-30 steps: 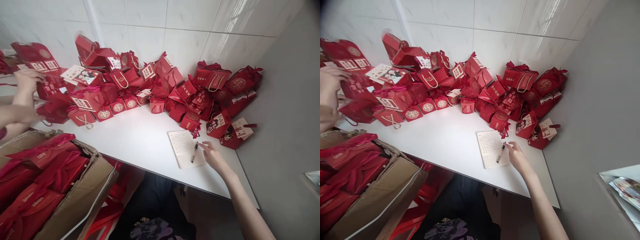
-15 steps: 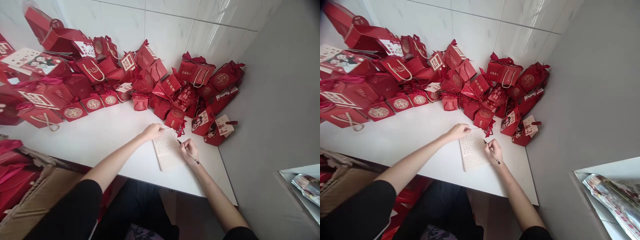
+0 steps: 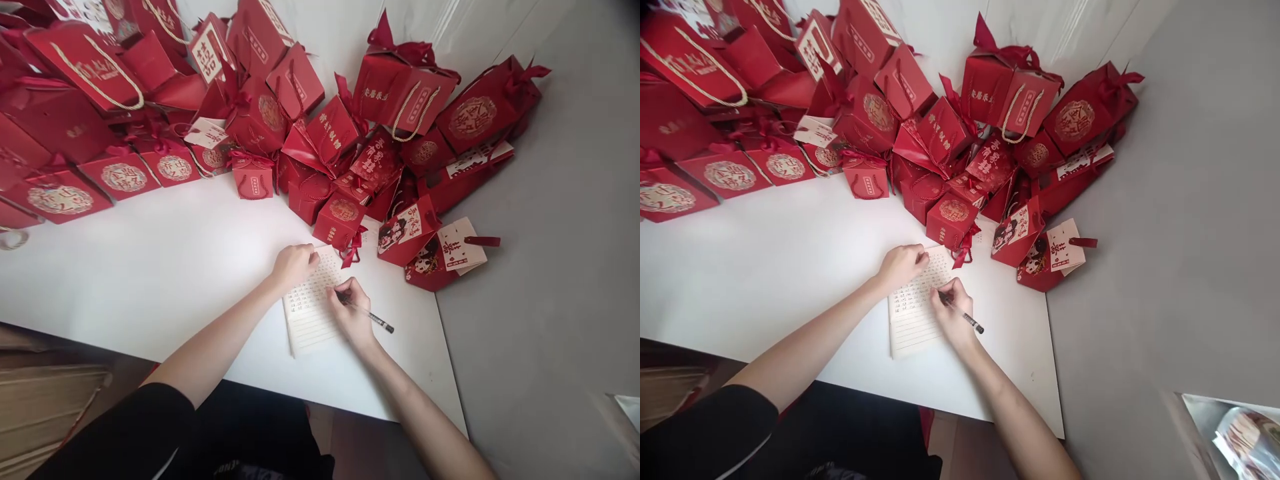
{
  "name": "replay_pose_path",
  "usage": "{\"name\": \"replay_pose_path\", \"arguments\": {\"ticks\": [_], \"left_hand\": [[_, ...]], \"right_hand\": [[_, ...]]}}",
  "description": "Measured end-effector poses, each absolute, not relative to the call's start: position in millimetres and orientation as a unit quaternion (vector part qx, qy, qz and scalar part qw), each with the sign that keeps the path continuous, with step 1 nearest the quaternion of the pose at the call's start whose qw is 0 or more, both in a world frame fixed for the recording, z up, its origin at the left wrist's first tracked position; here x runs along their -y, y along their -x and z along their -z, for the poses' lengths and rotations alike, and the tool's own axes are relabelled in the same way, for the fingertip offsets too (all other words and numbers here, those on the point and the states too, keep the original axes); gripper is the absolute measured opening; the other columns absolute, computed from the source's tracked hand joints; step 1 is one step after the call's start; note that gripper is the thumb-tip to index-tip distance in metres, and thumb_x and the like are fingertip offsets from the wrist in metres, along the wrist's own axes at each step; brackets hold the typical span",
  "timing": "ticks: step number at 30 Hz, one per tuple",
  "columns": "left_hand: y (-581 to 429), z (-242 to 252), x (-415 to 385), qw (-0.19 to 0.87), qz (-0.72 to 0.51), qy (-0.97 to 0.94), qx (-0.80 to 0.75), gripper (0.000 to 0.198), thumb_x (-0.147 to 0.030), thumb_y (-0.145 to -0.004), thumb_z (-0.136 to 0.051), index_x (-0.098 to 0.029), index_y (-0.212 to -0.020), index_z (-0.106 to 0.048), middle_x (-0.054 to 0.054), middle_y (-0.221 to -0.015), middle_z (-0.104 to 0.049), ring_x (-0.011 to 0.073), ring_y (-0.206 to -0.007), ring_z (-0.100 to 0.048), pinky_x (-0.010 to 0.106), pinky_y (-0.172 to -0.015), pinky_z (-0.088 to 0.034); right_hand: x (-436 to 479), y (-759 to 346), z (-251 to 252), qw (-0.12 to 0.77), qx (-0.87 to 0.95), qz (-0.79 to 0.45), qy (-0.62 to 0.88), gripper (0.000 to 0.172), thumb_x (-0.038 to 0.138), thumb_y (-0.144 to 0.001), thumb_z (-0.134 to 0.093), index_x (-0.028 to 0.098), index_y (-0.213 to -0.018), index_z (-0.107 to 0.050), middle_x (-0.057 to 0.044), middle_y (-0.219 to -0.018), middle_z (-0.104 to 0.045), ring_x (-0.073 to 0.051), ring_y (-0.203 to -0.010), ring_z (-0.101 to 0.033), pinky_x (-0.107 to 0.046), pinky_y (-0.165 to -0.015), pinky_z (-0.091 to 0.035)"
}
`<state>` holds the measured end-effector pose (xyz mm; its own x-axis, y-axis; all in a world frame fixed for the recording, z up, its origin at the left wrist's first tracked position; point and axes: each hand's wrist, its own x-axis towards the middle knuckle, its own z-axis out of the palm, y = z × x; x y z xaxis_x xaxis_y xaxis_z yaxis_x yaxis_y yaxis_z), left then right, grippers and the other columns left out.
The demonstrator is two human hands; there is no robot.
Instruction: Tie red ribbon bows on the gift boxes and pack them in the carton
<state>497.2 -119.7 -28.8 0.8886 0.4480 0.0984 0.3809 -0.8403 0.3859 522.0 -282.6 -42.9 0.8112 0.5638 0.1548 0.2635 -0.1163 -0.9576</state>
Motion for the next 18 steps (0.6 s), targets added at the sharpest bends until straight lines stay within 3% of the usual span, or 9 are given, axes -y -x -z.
{"name": "replay_pose_path", "arguments": {"ticks": [5,18], "left_hand": [[-497.2,30.7,119.2,0.168,-0.095,-0.956,-0.221,0.028,-0.028,-0.085,-0.038,-0.016,-0.077,-0.063,0.006,-0.072,-0.067,0.0212,-0.065,-0.061,0.029,-0.058,-0.038],[-496.4,31.7,119.3,0.169,-0.106,-0.957,-0.208,0.026,-0.027,-0.084,-0.039,-0.017,-0.073,-0.060,0.004,-0.066,-0.064,0.0193,-0.061,-0.059,0.028,-0.054,-0.034]], "right_hand": [[283.7,-522.1,38.6,0.558,0.287,-0.151,0.764,0.037,0.037,-0.080,-0.053,0.021,-0.055,-0.031,0.006,-0.049,-0.034,-0.010,-0.047,-0.031,-0.022,-0.047,-0.027],[283.3,-522.4,39.2,0.533,0.289,-0.142,0.783,0.032,0.031,-0.075,-0.050,0.021,-0.054,-0.027,0.007,-0.049,-0.028,-0.009,-0.048,-0.026,-0.022,-0.047,-0.024]]}}
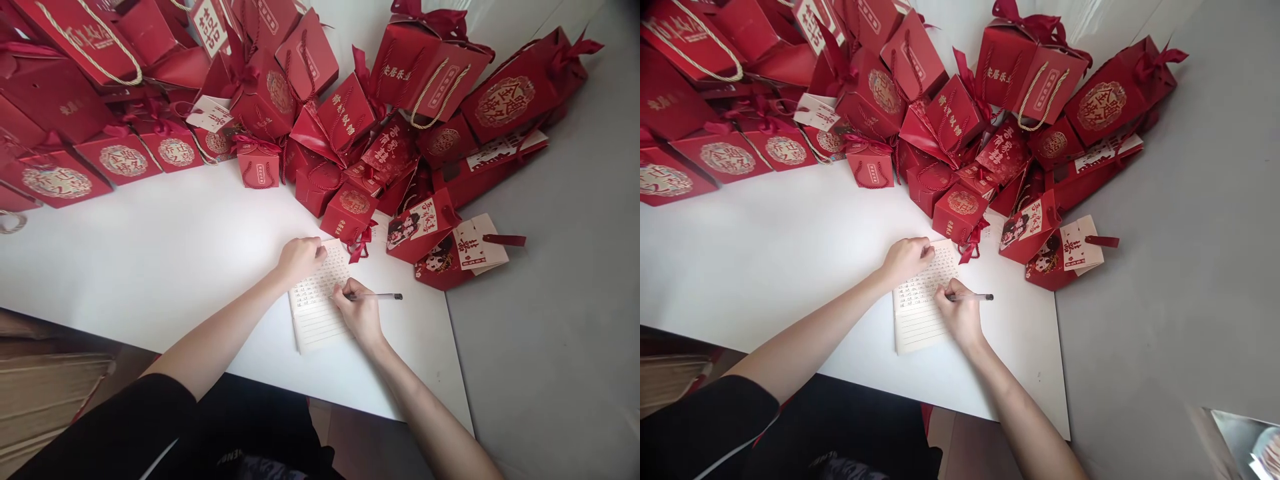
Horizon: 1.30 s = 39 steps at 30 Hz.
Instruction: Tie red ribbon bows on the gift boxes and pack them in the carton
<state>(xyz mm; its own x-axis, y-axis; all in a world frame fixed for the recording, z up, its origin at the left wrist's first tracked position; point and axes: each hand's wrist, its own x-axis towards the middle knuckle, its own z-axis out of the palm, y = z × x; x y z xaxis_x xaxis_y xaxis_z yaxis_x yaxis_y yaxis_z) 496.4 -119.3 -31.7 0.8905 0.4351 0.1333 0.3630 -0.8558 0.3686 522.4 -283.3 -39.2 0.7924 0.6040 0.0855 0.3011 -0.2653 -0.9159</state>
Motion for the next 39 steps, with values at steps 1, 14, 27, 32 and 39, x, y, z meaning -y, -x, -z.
{"name": "replay_pose_path", "arguments": {"ticks": [1,14,27,32,39], "left_hand": [[-496,31,119,0.169,-0.104,-0.957,-0.209,0.027,-0.027,-0.084,-0.039,-0.017,-0.073,-0.061,0.004,-0.066,-0.064,0.0193,-0.062,-0.060,0.028,-0.055,-0.034],[-496,29,120,0.185,-0.094,-0.954,-0.216,0.027,-0.027,-0.084,-0.039,-0.015,-0.076,-0.063,0.006,-0.069,-0.066,0.0195,-0.064,-0.060,0.028,-0.058,-0.037],[-494,33,114,0.329,-0.173,-0.900,-0.227,0.018,-0.022,-0.077,-0.046,-0.018,-0.060,-0.051,-0.002,-0.051,-0.050,0.0137,-0.051,-0.049,0.025,-0.053,-0.031],[-490,32,109,0.433,-0.268,-0.830,-0.230,0.025,-0.027,-0.081,-0.038,-0.019,-0.058,-0.042,-0.005,-0.051,-0.040,0.0104,-0.051,-0.043,0.022,-0.052,-0.032],[-445,27,114,0.502,-0.323,-0.777,-0.200,0.020,-0.029,-0.082,-0.038,-0.019,-0.066,-0.044,-0.002,-0.060,-0.049,0.0130,-0.062,-0.050,0.025,-0.060,-0.040]], "right_hand": [[283,-522,39,0.531,0.290,-0.142,0.783,0.032,0.030,-0.074,-0.050,0.021,-0.054,-0.026,0.007,-0.049,-0.028,-0.009,-0.048,-0.026,-0.022,-0.047,-0.023],[285,-524,37,0.595,0.244,-0.120,0.757,0.034,0.031,-0.077,-0.052,0.021,-0.055,-0.029,0.007,-0.048,-0.033,-0.009,-0.046,-0.031,-0.022,-0.046,-0.027],[304,-582,41,0.410,0.456,0.198,0.765,0.028,0.023,-0.090,-0.038,0.018,-0.113,-0.054,-0.011,-0.101,-0.055,-0.024,-0.097,-0.052,-0.041,-0.081,-0.047],[276,-599,30,0.460,0.416,0.147,0.771,0.049,0.042,-0.082,-0.053,0.016,-0.123,-0.041,-0.016,-0.118,-0.045,-0.028,-0.110,-0.045,-0.046,-0.087,-0.045],[225,-638,12,0.494,0.413,0.047,0.763,0.086,0.058,-0.062,-0.063,0.010,-0.125,-0.029,-0.021,-0.108,-0.052,-0.032,-0.102,-0.053,-0.047,-0.084,-0.046]]}}
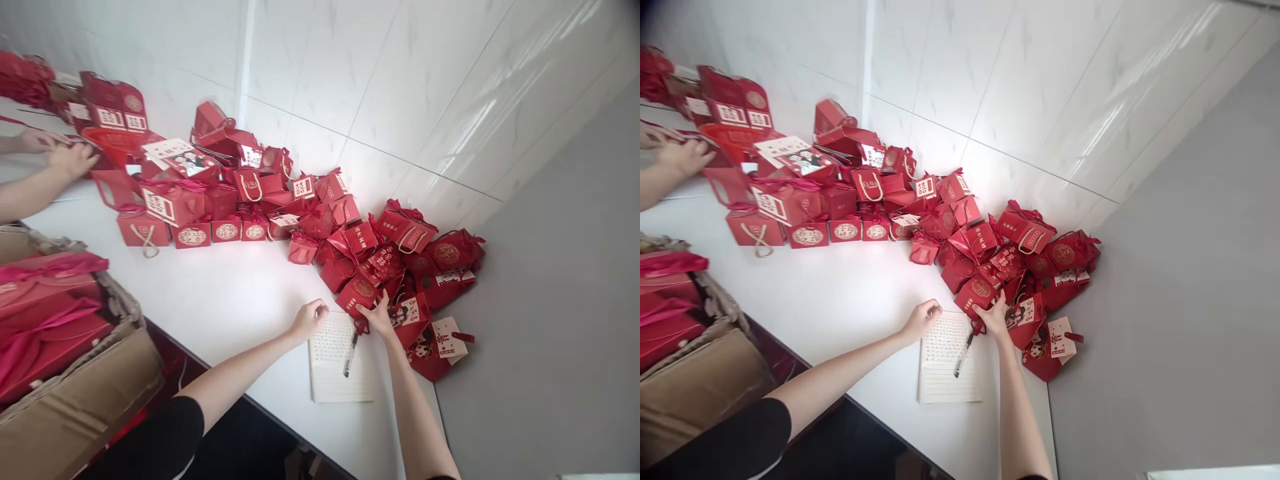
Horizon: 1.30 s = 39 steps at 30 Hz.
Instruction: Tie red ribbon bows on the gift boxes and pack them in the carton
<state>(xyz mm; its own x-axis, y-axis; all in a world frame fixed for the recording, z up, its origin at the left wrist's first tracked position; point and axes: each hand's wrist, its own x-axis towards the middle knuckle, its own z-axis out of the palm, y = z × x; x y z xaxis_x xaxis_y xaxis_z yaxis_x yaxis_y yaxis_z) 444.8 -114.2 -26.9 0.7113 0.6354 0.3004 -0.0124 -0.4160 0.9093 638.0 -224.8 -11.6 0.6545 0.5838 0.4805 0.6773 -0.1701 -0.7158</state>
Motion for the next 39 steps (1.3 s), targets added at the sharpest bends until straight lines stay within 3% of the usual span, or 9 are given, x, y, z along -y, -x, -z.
{"name": "replay_pose_path", "arguments": {"ticks": [3,8,11,15,21,25,30,35,39], "left_hand": [[-412,23,117,0.505,-0.317,-0.785,-0.167,0.008,-0.025,-0.076,-0.049,-0.019,-0.081,-0.051,0.002,-0.082,-0.059,0.0162,-0.082,-0.057,0.028,-0.072,-0.044],[-376,-4,116,0.566,-0.341,-0.715,-0.227,0.057,-0.035,-0.073,-0.059,-0.019,-0.121,-0.034,0.015,-0.130,-0.040,0.0251,-0.121,-0.041,0.040,-0.095,-0.039],[-368,-25,112,0.630,-0.339,-0.657,-0.237,0.081,-0.039,-0.067,-0.067,-0.016,-0.128,-0.020,0.019,-0.132,-0.037,0.0263,-0.118,-0.044,0.041,-0.096,-0.038],[-348,-37,110,0.689,-0.336,-0.593,-0.245,0.080,-0.035,-0.067,-0.066,-0.017,-0.128,-0.017,0.014,-0.118,-0.051,0.0230,-0.101,-0.057,0.038,-0.084,-0.047],[-296,-33,113,0.779,-0.304,-0.512,-0.198,0.059,-0.046,-0.075,-0.053,-0.021,-0.124,-0.031,0.013,-0.115,-0.056,0.0270,-0.095,-0.060,0.038,-0.069,-0.052],[-280,-26,112,0.748,-0.284,-0.579,-0.157,0.063,-0.047,-0.075,-0.056,-0.022,-0.128,-0.033,0.013,-0.130,-0.046,0.0289,-0.114,-0.051,0.039,-0.084,-0.048],[-271,-28,105,0.714,-0.183,-0.661,-0.143,0.077,-0.046,-0.072,-0.060,-0.022,-0.138,-0.028,0.011,-0.133,-0.047,0.0282,-0.119,-0.047,0.041,-0.096,-0.040],[-284,-33,87,0.696,0.004,-0.716,-0.057,0.045,-0.039,-0.079,-0.054,-0.022,-0.120,-0.056,0.006,-0.123,-0.059,0.0243,-0.112,-0.054,0.035,-0.095,-0.040],[-299,-23,79,0.608,-0.072,-0.764,-0.204,0.042,-0.047,-0.084,-0.042,-0.016,-0.100,-0.066,0.009,-0.112,-0.064,0.0241,-0.109,-0.056,0.035,-0.094,-0.041]], "right_hand": [[221,-629,0,0.486,0.426,0.054,0.761,0.084,0.055,-0.062,-0.064,0.012,-0.125,-0.029,-0.023,-0.111,-0.052,-0.035,-0.100,-0.054,-0.049,-0.083,-0.046],[217,-556,-37,0.359,0.555,0.122,0.741,0.080,0.033,-0.060,-0.067,0.013,-0.128,-0.032,-0.021,-0.127,-0.043,-0.039,-0.120,-0.038,-0.060,-0.103,-0.012],[212,-496,-65,0.213,0.683,0.185,0.674,0.070,0.018,-0.068,-0.055,0.014,-0.133,-0.029,-0.019,-0.131,-0.042,-0.032,-0.125,-0.035,-0.059,-0.104,-0.001],[218,-448,-93,0.191,0.739,0.181,0.620,0.069,0.021,-0.074,-0.055,0.019,-0.137,-0.028,-0.015,-0.136,-0.039,-0.032,-0.128,-0.032,-0.059,-0.103,0.012],[245,-452,-90,0.474,0.607,0.035,0.637,0.060,0.043,-0.087,-0.048,0.026,-0.139,-0.024,-0.011,-0.141,-0.029,-0.030,-0.129,-0.030,-0.055,-0.102,-0.029],[247,-442,-68,0.497,0.560,-0.158,0.643,0.063,0.043,-0.085,-0.055,0.030,-0.138,-0.024,-0.012,-0.143,-0.026,-0.029,-0.125,-0.037,-0.048,-0.091,-0.045],[248,-425,-53,0.511,0.538,-0.199,0.640,0.057,0.040,-0.084,-0.058,0.027,-0.133,-0.033,-0.011,-0.134,-0.039,-0.027,-0.120,-0.042,-0.045,-0.091,-0.046],[254,-424,-33,0.514,0.483,-0.245,0.665,0.036,0.043,-0.084,-0.056,0.020,-0.112,-0.053,-0.010,-0.115,-0.056,-0.024,-0.101,-0.056,-0.037,-0.080,-0.051],[256,-414,-9,0.512,0.415,-0.266,0.703,0.037,0.048,-0.085,-0.050,0.015,-0.099,-0.060,-0.010,-0.091,-0.064,-0.024,-0.081,-0.061,-0.033,-0.065,-0.051]]}}
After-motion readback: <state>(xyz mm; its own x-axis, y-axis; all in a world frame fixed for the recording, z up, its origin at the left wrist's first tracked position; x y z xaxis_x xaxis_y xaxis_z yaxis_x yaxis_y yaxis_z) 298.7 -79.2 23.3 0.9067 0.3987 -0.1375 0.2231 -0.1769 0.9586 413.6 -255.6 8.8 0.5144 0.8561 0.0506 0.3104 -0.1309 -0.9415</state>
